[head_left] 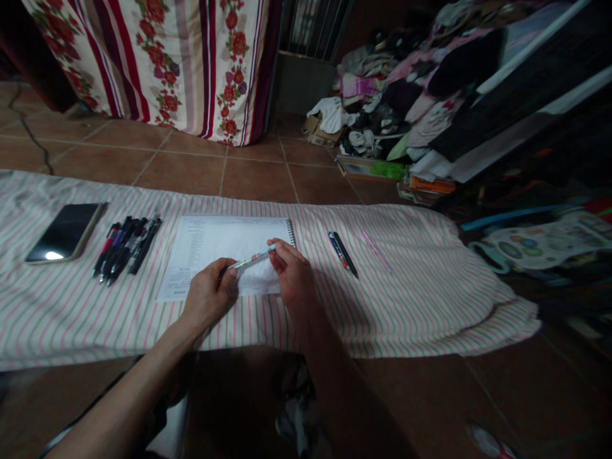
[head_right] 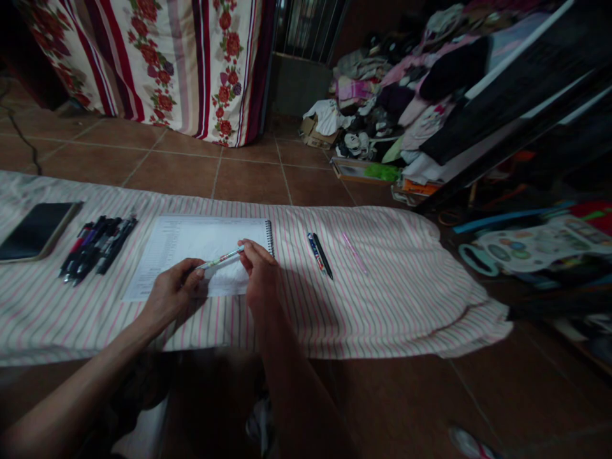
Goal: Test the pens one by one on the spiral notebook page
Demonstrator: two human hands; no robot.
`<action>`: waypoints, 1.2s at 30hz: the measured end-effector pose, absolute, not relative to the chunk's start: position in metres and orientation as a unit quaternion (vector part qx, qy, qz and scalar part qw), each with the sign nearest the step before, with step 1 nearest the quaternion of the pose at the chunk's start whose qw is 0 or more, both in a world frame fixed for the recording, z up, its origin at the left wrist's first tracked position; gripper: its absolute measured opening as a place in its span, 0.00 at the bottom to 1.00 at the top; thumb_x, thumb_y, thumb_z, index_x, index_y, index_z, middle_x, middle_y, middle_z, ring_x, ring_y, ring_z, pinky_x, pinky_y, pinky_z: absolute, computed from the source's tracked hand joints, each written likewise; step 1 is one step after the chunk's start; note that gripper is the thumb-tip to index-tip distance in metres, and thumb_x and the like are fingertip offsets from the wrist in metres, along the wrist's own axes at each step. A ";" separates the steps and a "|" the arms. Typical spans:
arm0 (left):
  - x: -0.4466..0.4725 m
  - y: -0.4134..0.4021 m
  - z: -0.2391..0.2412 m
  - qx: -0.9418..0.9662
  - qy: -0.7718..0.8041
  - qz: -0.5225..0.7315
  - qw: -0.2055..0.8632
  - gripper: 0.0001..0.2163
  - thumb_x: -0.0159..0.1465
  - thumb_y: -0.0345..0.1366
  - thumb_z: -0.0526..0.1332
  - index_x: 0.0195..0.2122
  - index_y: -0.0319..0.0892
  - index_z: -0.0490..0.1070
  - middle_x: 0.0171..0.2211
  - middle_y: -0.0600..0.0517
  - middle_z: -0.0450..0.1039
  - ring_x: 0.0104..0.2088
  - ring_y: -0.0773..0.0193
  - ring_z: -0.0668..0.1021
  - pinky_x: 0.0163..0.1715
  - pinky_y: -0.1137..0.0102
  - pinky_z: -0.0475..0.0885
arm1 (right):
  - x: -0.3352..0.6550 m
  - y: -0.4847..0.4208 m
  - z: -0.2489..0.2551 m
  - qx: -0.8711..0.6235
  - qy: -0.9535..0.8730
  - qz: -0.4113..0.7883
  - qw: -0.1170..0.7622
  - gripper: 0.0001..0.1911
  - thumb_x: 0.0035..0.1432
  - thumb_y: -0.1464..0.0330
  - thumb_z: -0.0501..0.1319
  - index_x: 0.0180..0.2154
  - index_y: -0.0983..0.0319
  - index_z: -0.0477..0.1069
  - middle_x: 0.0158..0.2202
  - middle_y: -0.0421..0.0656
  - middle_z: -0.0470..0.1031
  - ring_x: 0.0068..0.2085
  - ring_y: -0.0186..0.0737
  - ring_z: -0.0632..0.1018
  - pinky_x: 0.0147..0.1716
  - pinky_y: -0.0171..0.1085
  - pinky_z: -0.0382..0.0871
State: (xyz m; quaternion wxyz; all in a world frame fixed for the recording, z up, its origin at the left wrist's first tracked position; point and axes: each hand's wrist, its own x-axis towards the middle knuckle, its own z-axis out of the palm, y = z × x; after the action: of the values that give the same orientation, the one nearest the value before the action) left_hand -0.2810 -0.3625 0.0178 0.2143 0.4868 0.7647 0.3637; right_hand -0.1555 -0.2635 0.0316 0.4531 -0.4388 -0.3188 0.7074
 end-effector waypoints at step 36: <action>-0.270 -0.361 0.020 0.552 0.761 0.330 0.087 0.11 0.64 0.38 0.49 0.41 0.42 0.68 0.35 0.48 0.75 0.35 0.60 0.76 0.35 0.67 0.69 | -0.165 -0.277 0.028 -0.428 -0.342 0.756 0.357 0.10 0.41 0.63 0.67 0.27 0.62 0.74 0.27 0.39 0.76 0.31 0.32 0.77 0.33 0.31 0.71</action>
State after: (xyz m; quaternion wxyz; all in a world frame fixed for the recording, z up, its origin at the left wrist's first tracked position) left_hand -0.2697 -0.3614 0.0199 0.0871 0.5520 0.7610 0.3295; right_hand -0.1650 -0.2775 0.0281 0.3574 -0.4281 -0.3420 0.7563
